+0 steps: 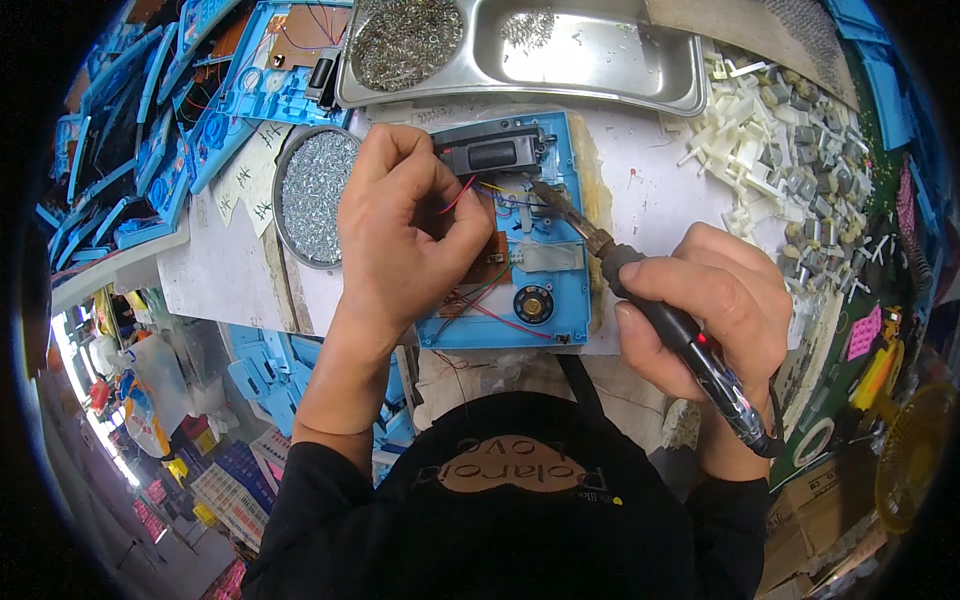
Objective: The recorder is assembling an electronic device, involving soldering, inserting components, and using a power screwdriver to secure the casing.
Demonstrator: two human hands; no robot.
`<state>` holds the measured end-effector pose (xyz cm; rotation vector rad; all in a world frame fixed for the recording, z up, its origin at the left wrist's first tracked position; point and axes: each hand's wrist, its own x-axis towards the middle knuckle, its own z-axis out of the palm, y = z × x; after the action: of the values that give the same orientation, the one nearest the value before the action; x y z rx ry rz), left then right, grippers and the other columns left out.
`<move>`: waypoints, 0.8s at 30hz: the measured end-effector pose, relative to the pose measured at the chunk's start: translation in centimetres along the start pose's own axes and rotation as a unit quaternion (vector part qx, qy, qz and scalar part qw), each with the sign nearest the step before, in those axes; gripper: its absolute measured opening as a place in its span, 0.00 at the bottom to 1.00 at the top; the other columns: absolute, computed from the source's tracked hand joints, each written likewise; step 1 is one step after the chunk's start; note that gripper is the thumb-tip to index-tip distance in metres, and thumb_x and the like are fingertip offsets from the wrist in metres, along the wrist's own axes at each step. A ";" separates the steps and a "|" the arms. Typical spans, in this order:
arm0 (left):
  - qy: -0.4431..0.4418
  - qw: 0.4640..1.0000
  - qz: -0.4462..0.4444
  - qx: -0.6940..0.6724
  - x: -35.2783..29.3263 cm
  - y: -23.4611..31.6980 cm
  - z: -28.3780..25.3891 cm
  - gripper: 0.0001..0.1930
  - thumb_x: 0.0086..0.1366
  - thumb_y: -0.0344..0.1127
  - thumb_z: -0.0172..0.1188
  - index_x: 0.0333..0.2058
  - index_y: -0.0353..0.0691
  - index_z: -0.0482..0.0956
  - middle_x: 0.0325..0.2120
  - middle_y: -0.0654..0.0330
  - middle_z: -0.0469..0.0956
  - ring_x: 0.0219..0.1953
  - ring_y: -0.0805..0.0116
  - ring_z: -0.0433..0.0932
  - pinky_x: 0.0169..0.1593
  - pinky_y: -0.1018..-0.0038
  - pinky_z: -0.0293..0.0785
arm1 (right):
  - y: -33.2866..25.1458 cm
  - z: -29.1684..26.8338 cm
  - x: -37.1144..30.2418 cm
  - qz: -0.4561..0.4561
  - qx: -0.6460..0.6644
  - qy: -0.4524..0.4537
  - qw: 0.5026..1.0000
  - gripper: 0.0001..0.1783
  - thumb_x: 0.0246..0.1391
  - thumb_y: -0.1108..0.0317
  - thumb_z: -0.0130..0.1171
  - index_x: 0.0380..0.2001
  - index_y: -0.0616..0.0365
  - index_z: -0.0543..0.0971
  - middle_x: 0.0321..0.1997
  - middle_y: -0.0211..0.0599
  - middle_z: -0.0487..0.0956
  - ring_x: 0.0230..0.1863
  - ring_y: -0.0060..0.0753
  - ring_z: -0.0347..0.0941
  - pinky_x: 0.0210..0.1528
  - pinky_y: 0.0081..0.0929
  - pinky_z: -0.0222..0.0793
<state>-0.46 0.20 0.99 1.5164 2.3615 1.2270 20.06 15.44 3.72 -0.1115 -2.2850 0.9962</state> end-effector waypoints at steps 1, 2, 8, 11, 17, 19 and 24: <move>-0.003 1.000 0.007 0.011 0.1 0.1 -0.2 0.07 0.49 0.24 0.68 0.26 0.34 0.78 0.34 0.57 0.72 0.27 0.68 0.74 0.31 0.76 0.75 | 0.0 -0.1 -0.1 0.001 -0.004 0.001 1.000 0.16 0.45 0.76 0.70 0.40 0.61 0.80 0.19 0.35 0.76 0.18 0.32 0.69 0.21 0.26 0.61; 0.002 1.000 0.004 0.020 -0.1 0.4 -0.6 0.08 0.50 0.24 0.69 0.27 0.35 0.79 0.34 0.57 0.73 0.28 0.67 0.75 0.31 0.75 0.75 | 0.1 -0.3 -0.2 0.002 0.002 0.007 1.000 0.16 0.45 0.76 0.70 0.40 0.61 0.80 0.19 0.35 0.76 0.18 0.31 0.69 0.21 0.26 0.60; -0.131 0.988 0.077 -0.006 -1.2 3.8 -1.1 0.13 0.53 0.26 0.72 0.38 0.39 0.82 0.37 0.56 0.76 0.36 0.61 0.81 0.36 0.68 0.77 | 0.4 -1.1 -2.0 0.049 0.009 0.067 0.996 0.18 0.49 0.75 0.69 0.44 0.63 0.80 0.26 0.38 0.78 0.22 0.30 0.71 0.25 0.24 0.63; -0.186 0.973 0.134 0.023 -1.1 2.3 0.1 0.12 0.56 0.24 0.70 0.39 0.40 0.83 0.37 0.58 0.77 0.36 0.59 0.81 0.39 0.68 0.78 | 0.4 -0.1 -2.4 0.093 0.036 0.124 0.987 0.22 0.51 0.73 0.71 0.50 0.64 0.79 0.30 0.40 0.80 0.27 0.30 0.73 0.30 0.23 0.64; -0.188 0.972 0.005 -0.141 -0.6 1.4 0.0 0.08 0.59 0.23 0.68 0.38 0.36 0.82 0.32 0.57 0.82 0.34 0.64 0.82 0.36 0.73 0.76 | 0.2 2.8 -2.4 0.143 0.086 0.112 0.980 0.30 0.47 0.84 0.69 0.57 0.64 0.77 0.49 0.45 0.82 0.43 0.31 0.81 0.50 0.25 0.76; -0.204 0.960 -0.076 -0.177 -0.5 1.9 -0.2 0.06 0.60 0.23 0.68 0.36 0.35 0.82 0.31 0.57 0.82 0.33 0.68 0.82 0.36 0.75 0.75 | 0.7 4.1 -1.3 0.138 0.105 0.080 0.982 0.31 0.46 0.83 0.70 0.57 0.64 0.77 0.49 0.44 0.82 0.44 0.30 0.81 0.49 0.25 0.77; -0.188 0.959 -0.057 -0.206 -0.6 1.6 -0.1 0.04 0.61 0.22 0.67 0.35 0.34 0.83 0.29 0.57 0.81 0.32 0.67 0.81 0.36 0.76 0.74 | 0.9 4.2 -1.0 0.145 0.131 0.117 0.974 0.31 0.45 0.82 0.72 0.56 0.64 0.78 0.48 0.43 0.83 0.44 0.29 0.81 0.49 0.25 0.76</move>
<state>1.02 -0.04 1.87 1.3149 1.7901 1.1818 18.27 13.13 0.41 -0.4378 -1.9379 1.3492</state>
